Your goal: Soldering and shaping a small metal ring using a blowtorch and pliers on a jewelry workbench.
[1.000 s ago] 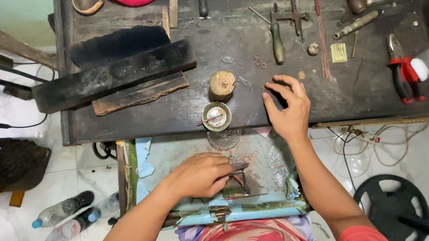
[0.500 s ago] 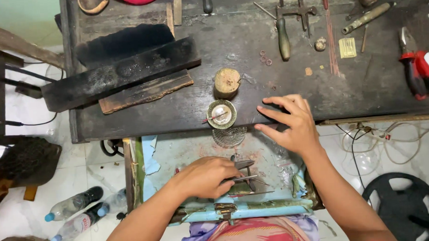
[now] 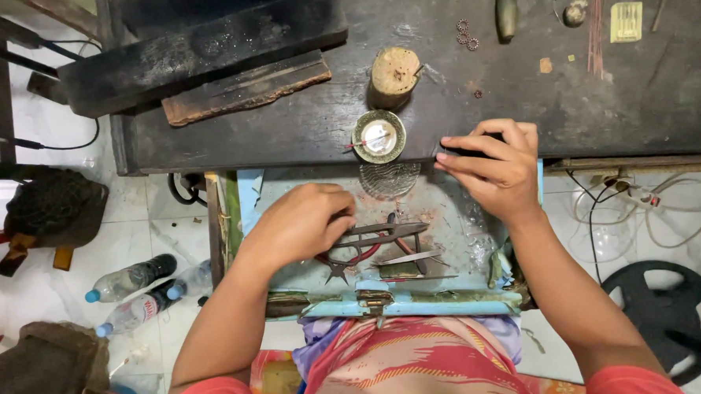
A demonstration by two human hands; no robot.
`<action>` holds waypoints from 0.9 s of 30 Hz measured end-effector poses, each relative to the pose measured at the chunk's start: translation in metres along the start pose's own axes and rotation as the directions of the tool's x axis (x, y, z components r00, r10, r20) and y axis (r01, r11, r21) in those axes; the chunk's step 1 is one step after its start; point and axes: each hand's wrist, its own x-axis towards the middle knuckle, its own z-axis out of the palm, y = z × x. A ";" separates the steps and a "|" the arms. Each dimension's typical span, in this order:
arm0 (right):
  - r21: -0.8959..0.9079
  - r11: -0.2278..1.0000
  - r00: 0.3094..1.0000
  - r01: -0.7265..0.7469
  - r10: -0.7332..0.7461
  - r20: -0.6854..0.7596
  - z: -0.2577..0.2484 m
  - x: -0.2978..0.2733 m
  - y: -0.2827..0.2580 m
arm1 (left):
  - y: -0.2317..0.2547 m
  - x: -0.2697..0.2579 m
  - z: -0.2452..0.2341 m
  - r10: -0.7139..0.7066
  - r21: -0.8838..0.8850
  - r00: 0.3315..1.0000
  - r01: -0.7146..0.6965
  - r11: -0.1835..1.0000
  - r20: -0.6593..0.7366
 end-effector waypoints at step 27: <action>0.528 0.810 0.697 -0.254 0.532 -0.481 -0.021 0.033 -0.041 | 0.025 -0.027 -0.039 0.228 -0.080 0.972 -0.231 0.970 -0.048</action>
